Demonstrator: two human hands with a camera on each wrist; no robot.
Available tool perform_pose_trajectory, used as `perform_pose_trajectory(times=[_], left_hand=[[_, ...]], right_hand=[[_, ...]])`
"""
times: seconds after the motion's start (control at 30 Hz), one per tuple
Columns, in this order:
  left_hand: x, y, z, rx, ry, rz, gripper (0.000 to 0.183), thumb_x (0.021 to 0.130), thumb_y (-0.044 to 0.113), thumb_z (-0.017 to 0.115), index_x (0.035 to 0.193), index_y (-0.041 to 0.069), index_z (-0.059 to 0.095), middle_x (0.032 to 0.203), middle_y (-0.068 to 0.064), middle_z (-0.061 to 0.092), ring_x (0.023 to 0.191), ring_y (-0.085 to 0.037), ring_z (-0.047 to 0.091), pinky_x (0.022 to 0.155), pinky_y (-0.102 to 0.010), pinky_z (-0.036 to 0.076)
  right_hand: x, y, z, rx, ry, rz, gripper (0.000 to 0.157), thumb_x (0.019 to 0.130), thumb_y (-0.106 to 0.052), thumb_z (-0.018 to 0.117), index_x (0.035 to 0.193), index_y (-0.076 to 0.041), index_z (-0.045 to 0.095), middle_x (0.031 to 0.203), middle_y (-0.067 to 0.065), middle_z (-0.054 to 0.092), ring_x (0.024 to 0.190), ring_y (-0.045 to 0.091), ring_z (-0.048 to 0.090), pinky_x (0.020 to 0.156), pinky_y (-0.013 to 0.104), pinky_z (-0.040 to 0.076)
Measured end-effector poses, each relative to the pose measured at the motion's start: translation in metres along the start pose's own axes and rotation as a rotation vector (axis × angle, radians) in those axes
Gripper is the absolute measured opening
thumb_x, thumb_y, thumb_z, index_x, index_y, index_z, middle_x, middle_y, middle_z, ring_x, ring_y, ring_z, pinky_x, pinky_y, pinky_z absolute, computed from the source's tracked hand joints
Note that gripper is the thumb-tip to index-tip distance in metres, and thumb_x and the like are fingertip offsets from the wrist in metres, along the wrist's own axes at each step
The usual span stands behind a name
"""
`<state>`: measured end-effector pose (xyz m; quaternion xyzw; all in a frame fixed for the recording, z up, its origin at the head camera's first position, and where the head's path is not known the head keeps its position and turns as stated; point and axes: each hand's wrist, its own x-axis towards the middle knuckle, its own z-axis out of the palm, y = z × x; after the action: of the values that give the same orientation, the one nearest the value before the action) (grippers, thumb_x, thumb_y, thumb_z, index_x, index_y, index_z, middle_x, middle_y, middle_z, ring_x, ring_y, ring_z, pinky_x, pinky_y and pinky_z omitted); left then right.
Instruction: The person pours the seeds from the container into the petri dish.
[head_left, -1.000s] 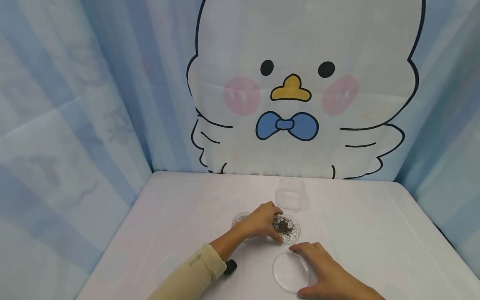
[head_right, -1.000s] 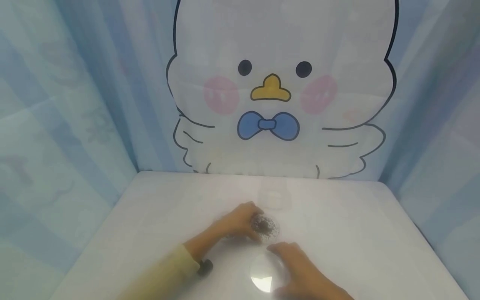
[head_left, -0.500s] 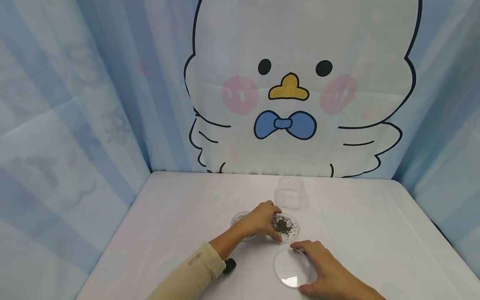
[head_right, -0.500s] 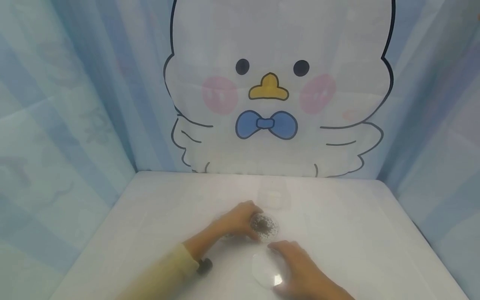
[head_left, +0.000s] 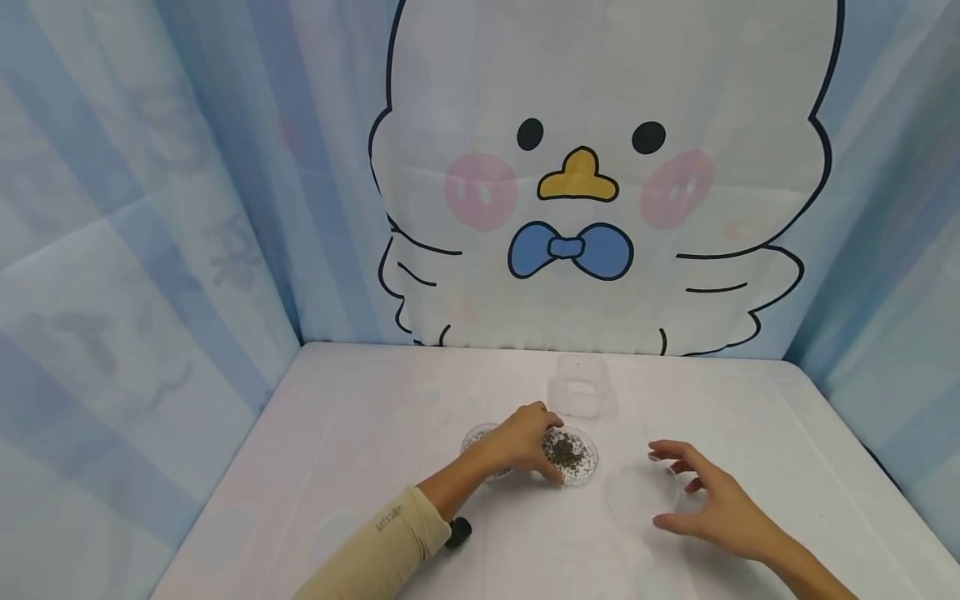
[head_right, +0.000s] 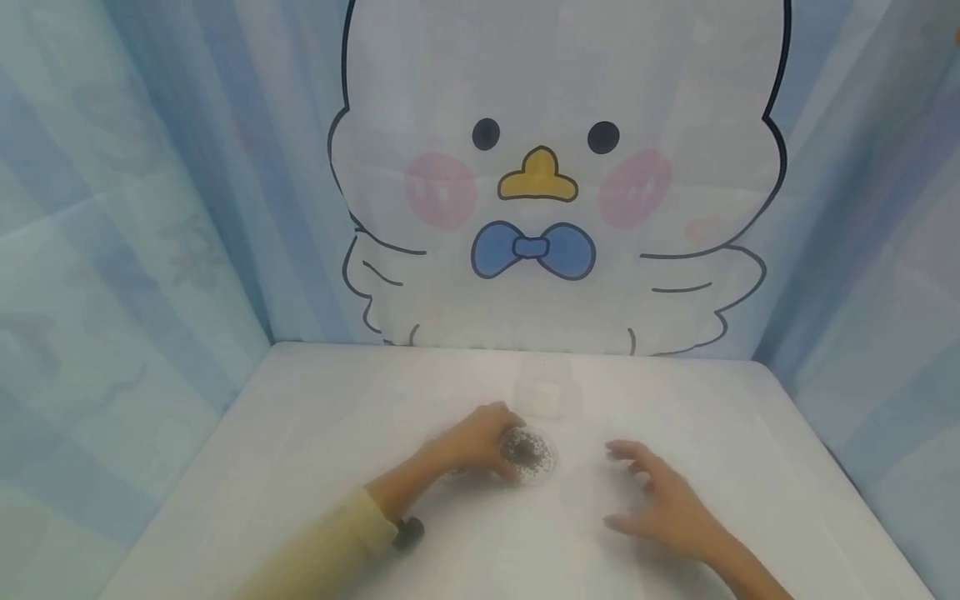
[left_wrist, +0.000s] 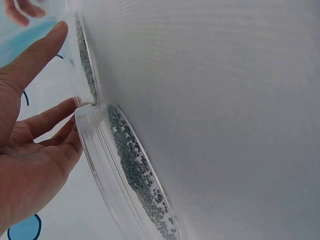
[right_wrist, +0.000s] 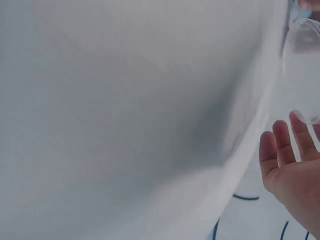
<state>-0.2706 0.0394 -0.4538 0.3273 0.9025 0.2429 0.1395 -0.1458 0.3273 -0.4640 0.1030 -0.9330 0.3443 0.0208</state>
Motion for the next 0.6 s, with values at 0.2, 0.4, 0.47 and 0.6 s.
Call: perform_pose_trajectory(times=[0.2,0.4,0.47,0.6], left_hand=[[-0.001,0.0,-0.001,-0.023,-0.004,0.009,0.082,0.068,0.03,0.101,0.137,0.004,0.065,0.121,-0.009,0.063,0.106,-0.016,0.061,0.1,-0.028,0.054],[0.0,-0.003,0.002,-0.017,0.002,0.008,0.083,0.067,0.032,0.101,0.137,0.005,0.066,0.12,-0.007,0.063,0.104,-0.013,0.06,0.098,-0.026,0.053],[0.0,-0.003,0.002,-0.014,0.001,0.0,0.083,0.067,0.033,0.101,0.137,0.006,0.066,0.12,-0.007,0.062,0.105,-0.014,0.06,0.099,-0.026,0.053],[-0.002,-0.002,0.0,-0.019,0.003,-0.01,0.083,0.067,0.032,0.101,0.138,0.006,0.066,0.121,-0.007,0.062,0.106,-0.015,0.06,0.1,-0.027,0.053]], right_hand=[[0.018,0.013,-0.02,0.25,0.06,0.044,0.077,0.09,-0.015,0.082,0.155,-0.014,0.041,0.147,0.01,0.054,0.12,-0.004,0.055,0.092,0.016,0.05],[0.04,0.016,-0.022,0.457,0.061,0.131,0.074,0.097,-0.012,0.073,0.159,-0.022,0.034,0.15,0.013,0.04,0.129,0.025,0.06,0.09,0.015,0.054],[0.047,0.015,-0.019,0.487,0.055,0.137,0.075,0.096,-0.012,0.075,0.159,-0.02,0.034,0.15,0.018,0.038,0.125,0.019,0.063,0.089,0.017,0.056],[0.059,0.014,-0.009,0.476,0.038,0.101,0.08,0.093,-0.013,0.08,0.158,-0.013,0.033,0.148,0.022,0.04,0.114,-0.003,0.063,0.088,0.019,0.057]])
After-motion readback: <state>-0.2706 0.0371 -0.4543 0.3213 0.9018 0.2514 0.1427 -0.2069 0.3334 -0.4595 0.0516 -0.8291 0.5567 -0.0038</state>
